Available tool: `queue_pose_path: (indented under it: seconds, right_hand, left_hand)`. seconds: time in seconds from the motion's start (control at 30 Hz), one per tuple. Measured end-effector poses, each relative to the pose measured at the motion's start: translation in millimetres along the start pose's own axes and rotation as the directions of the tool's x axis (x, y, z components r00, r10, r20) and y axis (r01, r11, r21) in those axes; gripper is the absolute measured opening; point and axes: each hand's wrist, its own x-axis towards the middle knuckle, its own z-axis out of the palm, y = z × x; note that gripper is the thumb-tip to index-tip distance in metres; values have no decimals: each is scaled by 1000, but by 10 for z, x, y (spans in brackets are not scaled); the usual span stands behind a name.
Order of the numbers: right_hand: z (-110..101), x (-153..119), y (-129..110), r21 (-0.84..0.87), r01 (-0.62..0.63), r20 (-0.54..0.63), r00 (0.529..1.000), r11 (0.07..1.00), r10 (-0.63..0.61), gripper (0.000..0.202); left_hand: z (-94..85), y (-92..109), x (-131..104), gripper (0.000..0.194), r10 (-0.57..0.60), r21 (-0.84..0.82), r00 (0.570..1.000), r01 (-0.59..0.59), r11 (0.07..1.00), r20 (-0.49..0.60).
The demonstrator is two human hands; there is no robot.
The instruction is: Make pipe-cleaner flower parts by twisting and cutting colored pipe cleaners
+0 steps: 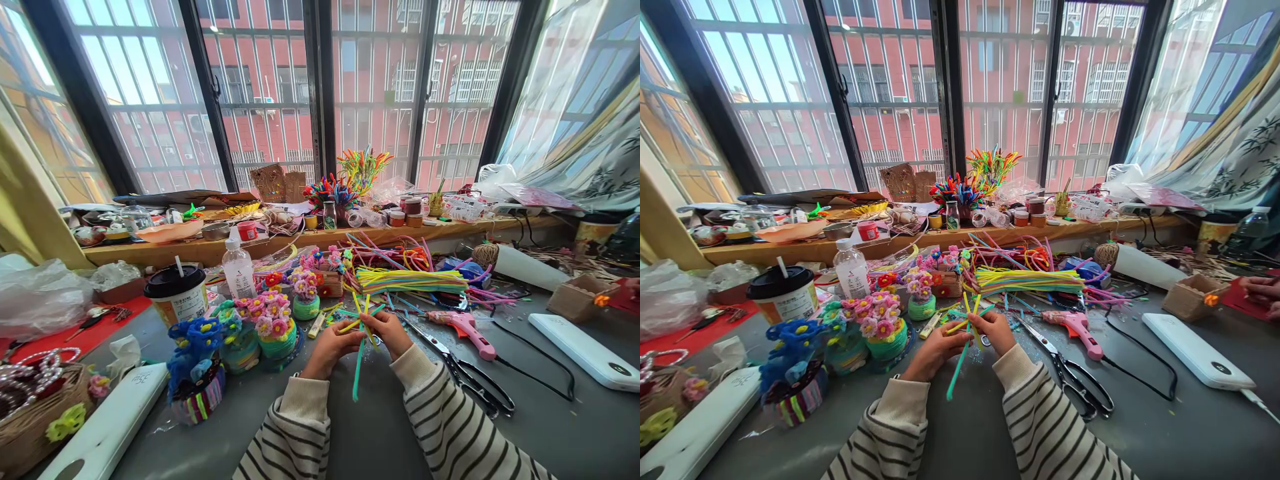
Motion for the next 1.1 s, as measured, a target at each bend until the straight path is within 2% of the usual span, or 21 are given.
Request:
queue_pose_path:
  seconds: [0.1, 0.2, 0.53, 0.63, 0.73, 0.9, 1.1]
  right_hand:
    - [0, 8, 8, 31, 3, -20, 1000, 1000, -2, 28]
    - [-2, 11, 18, 70, 1, -36, 999, 998, 2, 29]
    - [34, -23, -8, 186, -65, 81, 995, 980, 50, 26]
    - [57, -40, -19, 222, -102, 117, 990, 970, 78, 26]
    - [65, -50, -16, 188, -84, 117, 991, 979, 63, 28]
    - [43, -40, -2, 62, -18, 29, 999, 998, 17, 31]
    - [47, -42, -6, 89, 15, 3, 1000, 996, -16, 29]
  left_hand:
    - [4, -38, 16, 32, -10, -33, 1000, 11, 999, 19]
    - [12, -76, 38, 23, -30, -77, 999, 31, 997, 18]
    - [57, -124, 78, 19, 17, -228, 997, 1, 974, 75]
    - [45, -150, 101, 23, 26, -202, 998, -12, 979, 66]
    - [56, -158, 114, 23, 76, -110, 997, -74, 991, 10]
    - [115, -130, 91, 22, 190, 109, 973, -176, 978, -133]
    - [124, -113, 59, 23, 105, 53, 994, -103, 993, -33]
